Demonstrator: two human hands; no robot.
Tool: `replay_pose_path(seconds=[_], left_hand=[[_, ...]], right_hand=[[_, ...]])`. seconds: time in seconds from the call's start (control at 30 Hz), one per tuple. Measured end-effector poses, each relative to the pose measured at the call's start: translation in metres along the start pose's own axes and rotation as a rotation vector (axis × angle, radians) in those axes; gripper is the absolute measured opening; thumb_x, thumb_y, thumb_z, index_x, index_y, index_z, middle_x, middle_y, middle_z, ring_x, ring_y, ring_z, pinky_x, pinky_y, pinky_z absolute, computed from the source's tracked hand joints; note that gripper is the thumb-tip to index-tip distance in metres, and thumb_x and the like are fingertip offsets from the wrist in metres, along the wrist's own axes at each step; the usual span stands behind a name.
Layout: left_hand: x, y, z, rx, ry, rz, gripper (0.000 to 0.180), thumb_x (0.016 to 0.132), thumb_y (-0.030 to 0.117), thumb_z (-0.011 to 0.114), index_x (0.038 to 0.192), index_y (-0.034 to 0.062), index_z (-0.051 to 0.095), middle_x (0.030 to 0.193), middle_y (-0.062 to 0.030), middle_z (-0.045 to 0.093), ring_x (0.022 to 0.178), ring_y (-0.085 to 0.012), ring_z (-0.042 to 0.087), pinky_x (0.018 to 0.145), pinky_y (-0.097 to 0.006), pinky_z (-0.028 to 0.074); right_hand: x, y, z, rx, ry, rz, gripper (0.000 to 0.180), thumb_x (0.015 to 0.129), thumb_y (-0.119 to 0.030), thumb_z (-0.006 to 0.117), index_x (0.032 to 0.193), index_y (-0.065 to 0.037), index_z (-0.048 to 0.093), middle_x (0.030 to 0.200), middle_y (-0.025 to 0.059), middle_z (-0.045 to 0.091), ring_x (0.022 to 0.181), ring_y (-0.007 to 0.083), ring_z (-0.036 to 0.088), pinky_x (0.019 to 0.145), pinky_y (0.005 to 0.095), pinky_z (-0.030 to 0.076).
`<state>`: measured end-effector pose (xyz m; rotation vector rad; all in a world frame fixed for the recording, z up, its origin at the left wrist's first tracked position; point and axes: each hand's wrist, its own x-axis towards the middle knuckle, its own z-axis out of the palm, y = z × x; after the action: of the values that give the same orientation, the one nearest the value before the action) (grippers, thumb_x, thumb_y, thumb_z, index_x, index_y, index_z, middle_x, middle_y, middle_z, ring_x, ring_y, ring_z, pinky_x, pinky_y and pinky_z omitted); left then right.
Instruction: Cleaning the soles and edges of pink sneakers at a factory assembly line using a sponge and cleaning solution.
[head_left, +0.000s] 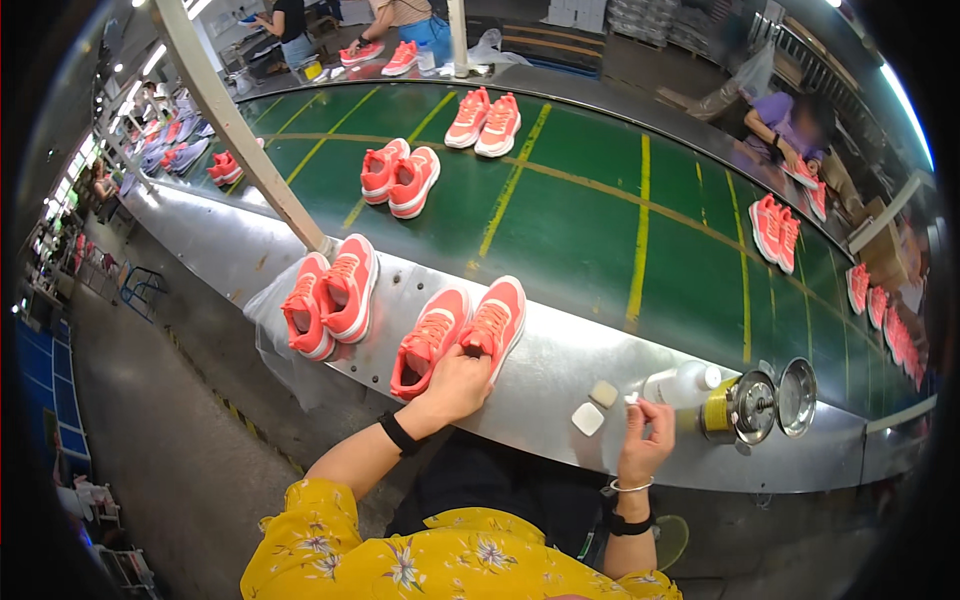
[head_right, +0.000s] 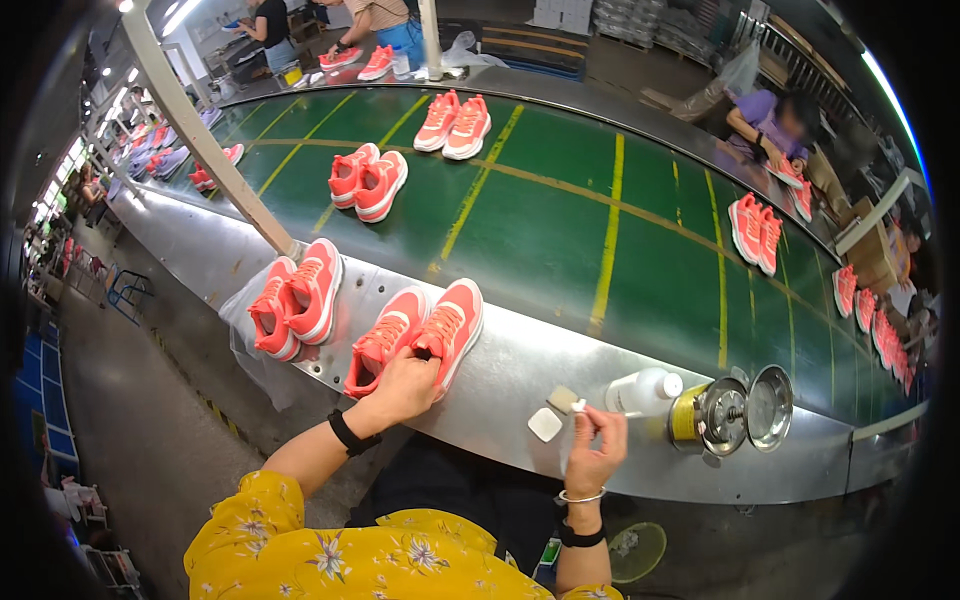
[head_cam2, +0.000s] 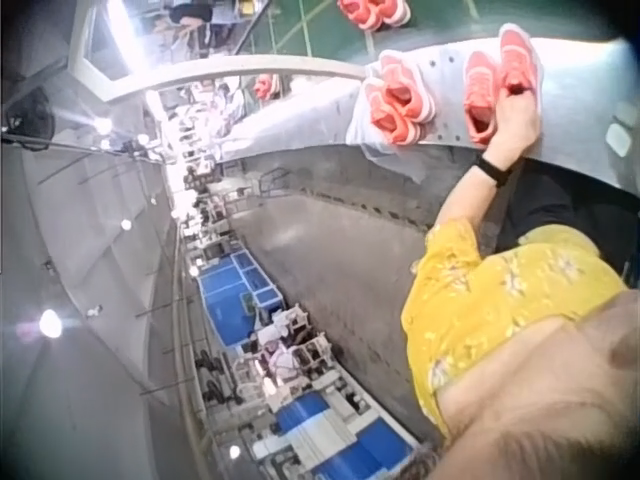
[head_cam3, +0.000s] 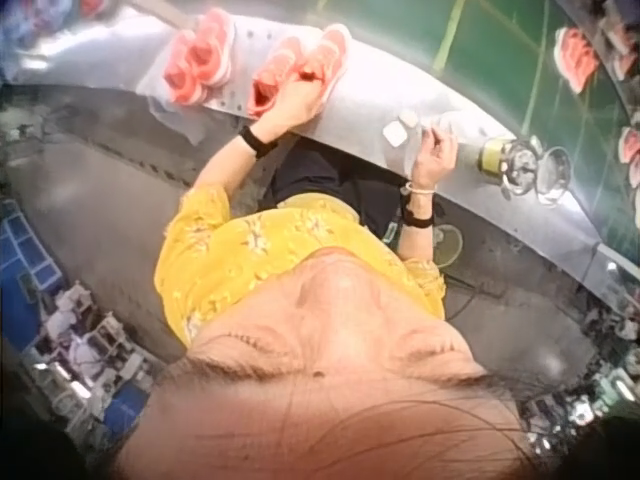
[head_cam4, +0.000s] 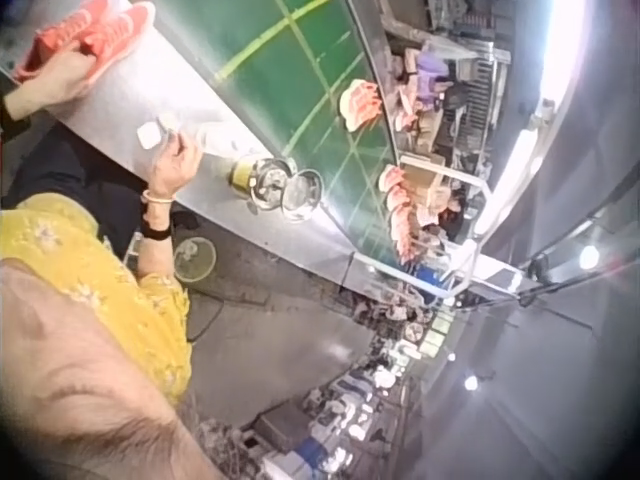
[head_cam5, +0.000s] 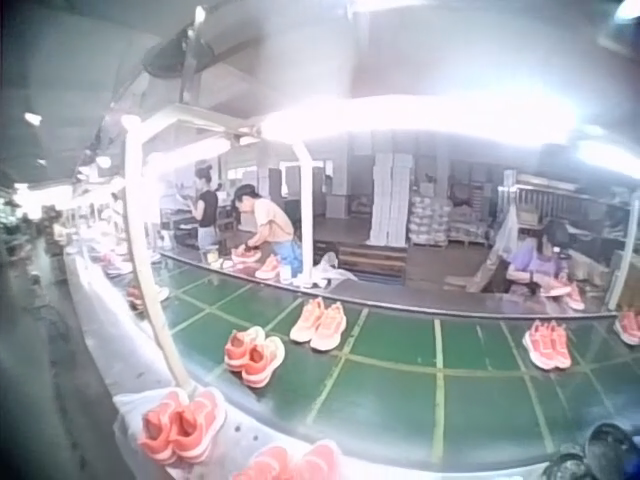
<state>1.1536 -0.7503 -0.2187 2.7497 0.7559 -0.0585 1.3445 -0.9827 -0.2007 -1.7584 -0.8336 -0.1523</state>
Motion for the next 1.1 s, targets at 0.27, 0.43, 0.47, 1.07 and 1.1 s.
replay_pose_path(seconds=[0.27, 0.43, 0.47, 1.07, 1.1], left_hand=[[-0.032, 0.04, 0.012, -1.127, 0.07, -0.155, 0.027, 0.086, 0.015, 0.076, 0.095, -0.0008, 0.057, 0.086, -0.0143, 0.066, 0.081, -0.0262, 0.06, 0.076, -0.035, 0.048], [-0.042, 0.054, 0.037, -0.853, 0.184, -0.03, 0.023, 0.086, 0.007, 0.075, 0.097, -0.0011, 0.057, 0.086, -0.0067, 0.067, 0.078, -0.0103, 0.06, 0.073, -0.026, 0.048], [-0.041, 0.053, 0.038, -0.927, 0.17, -0.047, 0.023, 0.085, 0.006, 0.075, 0.097, -0.0011, 0.057, 0.085, -0.0071, 0.067, 0.077, -0.0112, 0.061, 0.072, -0.027, 0.049], [-0.044, 0.055, 0.034, -0.744, 0.195, -0.018, 0.036, 0.085, 0.025, 0.076, 0.099, -0.0022, 0.057, 0.104, -0.0274, 0.061, 0.102, -0.0467, 0.055, 0.089, -0.047, 0.046], [-0.044, 0.056, 0.035, -0.74, 0.207, -0.033, 0.036, 0.085, 0.025, 0.076, 0.099, -0.0022, 0.057, 0.104, -0.0274, 0.061, 0.102, -0.0467, 0.055, 0.089, -0.047, 0.046]], right_hand=[[0.034, 0.026, -0.082, -0.357, 0.329, -0.019, 0.014, 0.089, -0.003, 0.07, 0.103, -0.001, 0.068, 0.082, 0.0051, 0.057, 0.068, 0.0158, 0.049, 0.064, 0.0286, 0.043], [0.071, 0.034, -0.103, -0.441, 0.386, -0.042, 0.023, 0.09, -0.008, 0.072, 0.113, -0.005, 0.071, 0.078, 0.0025, 0.055, 0.069, 0.0142, 0.051, 0.063, 0.0283, 0.044], [0.078, 0.031, -0.104, -0.472, 0.374, -0.048, 0.021, 0.09, -0.008, 0.072, 0.111, -0.005, 0.072, 0.079, 0.0025, 0.055, 0.069, 0.0141, 0.051, 0.063, 0.0281, 0.044], [0.084, 0.043, -0.084, -0.601, 0.118, -0.391, 0.017, 0.089, 0.002, 0.067, 0.106, 0.0, 0.07, 0.105, 0.0145, 0.068, 0.094, 0.031, 0.066, 0.082, 0.04, 0.054], [0.081, 0.047, -0.084, -0.586, 0.111, -0.4, 0.017, 0.089, 0.002, 0.067, 0.106, 0.0, 0.07, 0.105, 0.0145, 0.068, 0.094, 0.031, 0.066, 0.082, 0.04, 0.054]])
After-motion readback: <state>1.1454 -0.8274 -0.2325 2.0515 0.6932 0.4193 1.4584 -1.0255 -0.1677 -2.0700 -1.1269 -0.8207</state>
